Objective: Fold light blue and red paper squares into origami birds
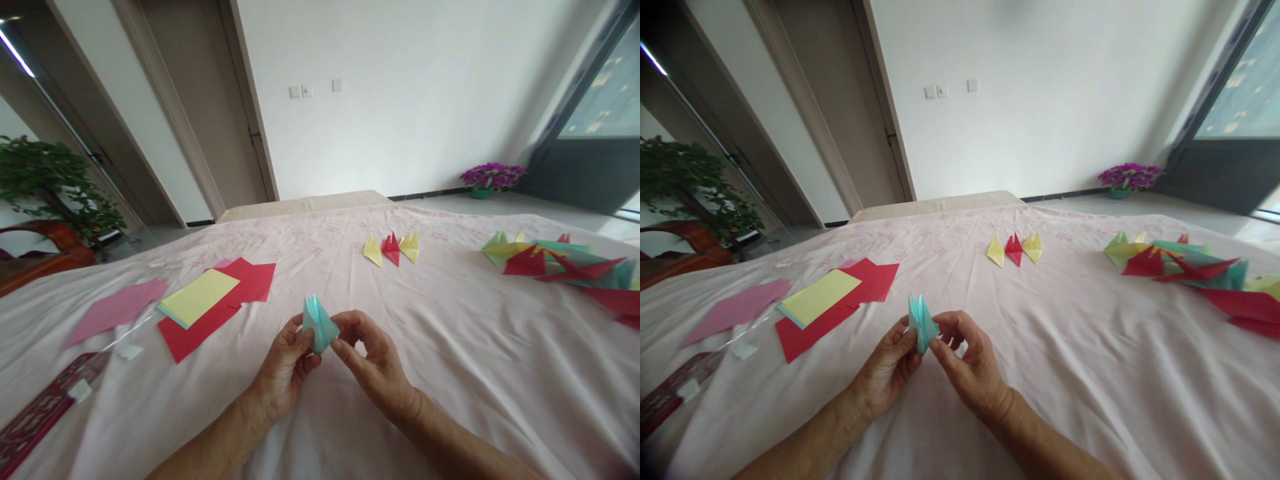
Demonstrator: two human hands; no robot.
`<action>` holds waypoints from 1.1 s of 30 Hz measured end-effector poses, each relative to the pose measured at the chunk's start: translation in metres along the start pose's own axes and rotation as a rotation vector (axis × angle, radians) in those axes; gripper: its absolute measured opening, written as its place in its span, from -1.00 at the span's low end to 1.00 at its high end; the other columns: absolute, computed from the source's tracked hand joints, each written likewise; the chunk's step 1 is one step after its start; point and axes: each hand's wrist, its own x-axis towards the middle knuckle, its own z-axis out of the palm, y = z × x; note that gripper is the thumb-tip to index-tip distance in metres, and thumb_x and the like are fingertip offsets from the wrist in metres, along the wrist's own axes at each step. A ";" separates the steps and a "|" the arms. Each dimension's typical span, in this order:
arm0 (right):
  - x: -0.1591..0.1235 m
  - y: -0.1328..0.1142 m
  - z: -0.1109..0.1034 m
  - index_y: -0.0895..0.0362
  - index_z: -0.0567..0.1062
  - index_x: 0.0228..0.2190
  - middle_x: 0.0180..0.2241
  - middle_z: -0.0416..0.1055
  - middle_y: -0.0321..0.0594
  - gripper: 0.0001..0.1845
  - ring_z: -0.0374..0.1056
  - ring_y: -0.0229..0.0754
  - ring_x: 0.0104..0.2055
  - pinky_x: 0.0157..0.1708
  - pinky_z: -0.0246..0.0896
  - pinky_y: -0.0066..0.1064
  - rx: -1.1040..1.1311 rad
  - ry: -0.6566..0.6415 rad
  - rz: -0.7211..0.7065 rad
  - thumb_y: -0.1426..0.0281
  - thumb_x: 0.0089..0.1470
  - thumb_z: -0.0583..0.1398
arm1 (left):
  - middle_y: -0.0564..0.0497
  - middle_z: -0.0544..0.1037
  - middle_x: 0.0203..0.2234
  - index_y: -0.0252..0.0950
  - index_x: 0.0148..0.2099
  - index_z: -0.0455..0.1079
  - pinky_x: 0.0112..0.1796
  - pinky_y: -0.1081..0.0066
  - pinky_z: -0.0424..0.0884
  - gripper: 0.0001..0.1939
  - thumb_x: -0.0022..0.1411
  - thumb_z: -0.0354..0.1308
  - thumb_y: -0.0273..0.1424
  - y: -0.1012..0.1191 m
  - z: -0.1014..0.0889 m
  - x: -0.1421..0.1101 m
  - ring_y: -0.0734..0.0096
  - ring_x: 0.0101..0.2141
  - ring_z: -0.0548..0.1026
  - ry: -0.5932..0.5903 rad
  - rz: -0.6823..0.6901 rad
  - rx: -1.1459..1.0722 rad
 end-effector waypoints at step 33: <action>0.005 0.004 -0.001 0.08 0.44 -0.36 -0.33 0.41 -0.22 -0.94 0.34 -0.18 -0.29 -0.38 0.29 -0.38 -0.170 -0.065 -0.155 0.48 0.08 0.22 | -0.08 0.44 -0.01 -0.24 -0.22 0.34 -0.32 0.44 0.47 -0.76 0.09 0.33 -0.43 0.004 0.002 -0.013 0.40 -0.33 0.54 0.093 0.628 0.558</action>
